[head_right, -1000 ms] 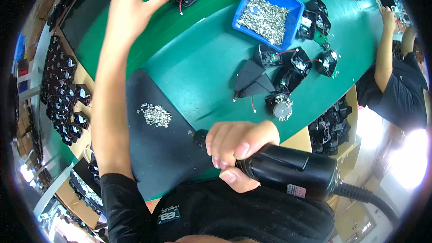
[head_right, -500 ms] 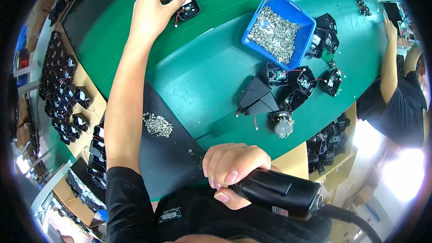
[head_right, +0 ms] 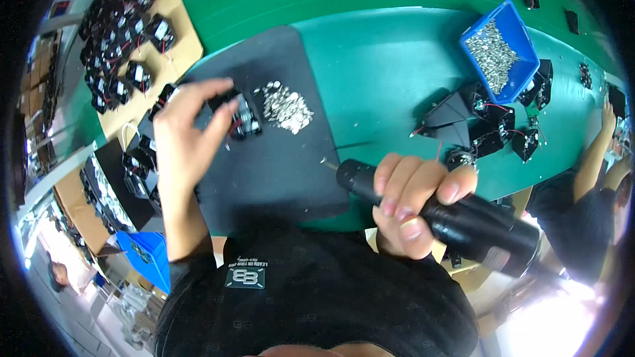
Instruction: The person uses a power screwdriver to fasten screws into small black electronic devices on a green workbench. They repeatedly pick up devices, align them, drive screws, and place the finished units aside. Metal brackets and a pile of screws are also handled during the process.
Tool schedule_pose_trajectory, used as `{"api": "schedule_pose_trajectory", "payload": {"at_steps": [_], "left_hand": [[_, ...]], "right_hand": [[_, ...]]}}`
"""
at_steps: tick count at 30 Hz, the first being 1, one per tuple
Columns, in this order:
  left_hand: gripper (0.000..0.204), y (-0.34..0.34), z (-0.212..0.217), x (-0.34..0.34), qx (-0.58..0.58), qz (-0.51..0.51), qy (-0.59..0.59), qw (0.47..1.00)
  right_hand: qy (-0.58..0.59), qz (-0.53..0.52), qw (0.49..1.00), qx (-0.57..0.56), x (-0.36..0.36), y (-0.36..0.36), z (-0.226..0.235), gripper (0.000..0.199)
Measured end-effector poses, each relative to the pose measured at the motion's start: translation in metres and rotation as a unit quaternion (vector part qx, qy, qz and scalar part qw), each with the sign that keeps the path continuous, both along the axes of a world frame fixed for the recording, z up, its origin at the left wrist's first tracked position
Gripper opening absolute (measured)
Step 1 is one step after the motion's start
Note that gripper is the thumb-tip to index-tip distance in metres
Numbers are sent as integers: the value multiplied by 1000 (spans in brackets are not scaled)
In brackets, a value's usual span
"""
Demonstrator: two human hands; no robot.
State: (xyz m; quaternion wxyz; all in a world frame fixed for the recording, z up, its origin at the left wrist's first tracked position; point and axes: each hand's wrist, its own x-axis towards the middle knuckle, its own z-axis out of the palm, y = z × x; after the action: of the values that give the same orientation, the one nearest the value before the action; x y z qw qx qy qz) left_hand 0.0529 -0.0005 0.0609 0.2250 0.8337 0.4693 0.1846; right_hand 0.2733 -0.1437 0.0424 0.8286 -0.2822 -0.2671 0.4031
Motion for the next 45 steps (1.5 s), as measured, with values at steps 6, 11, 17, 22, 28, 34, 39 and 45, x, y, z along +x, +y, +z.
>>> {"api": "schedule_pose_trajectory", "payload": {"at_steps": [6,11,17,22,28,34,39,45], "left_hand": [[34,-55,-20,-36,-36,18,3,999],[41,-71,-13,-28,51,-84,-33,995],[30,-82,-25,-14,109,-106,-128,980],[25,-86,-35,-19,91,-129,-202,967],[22,-92,-38,-24,62,-111,-267,955],[22,-89,-38,-28,62,-117,-267,954],[31,-89,-40,-37,66,-117,-258,957],[106,-76,-46,-54,86,-65,-94,990]], "right_hand": [[-9,65,997,35,-11,7,6,37],[-3,80,995,66,-21,7,18,43],[-5,90,991,95,-33,-6,31,43],[8,87,992,88,-43,-11,43,36],[13,124,984,130,-40,-13,41,42],[46,102,989,97,-51,-8,48,34],[41,133,987,80,-54,-1,47,35],[-22,158,983,93,-53,8,24,45]]}}
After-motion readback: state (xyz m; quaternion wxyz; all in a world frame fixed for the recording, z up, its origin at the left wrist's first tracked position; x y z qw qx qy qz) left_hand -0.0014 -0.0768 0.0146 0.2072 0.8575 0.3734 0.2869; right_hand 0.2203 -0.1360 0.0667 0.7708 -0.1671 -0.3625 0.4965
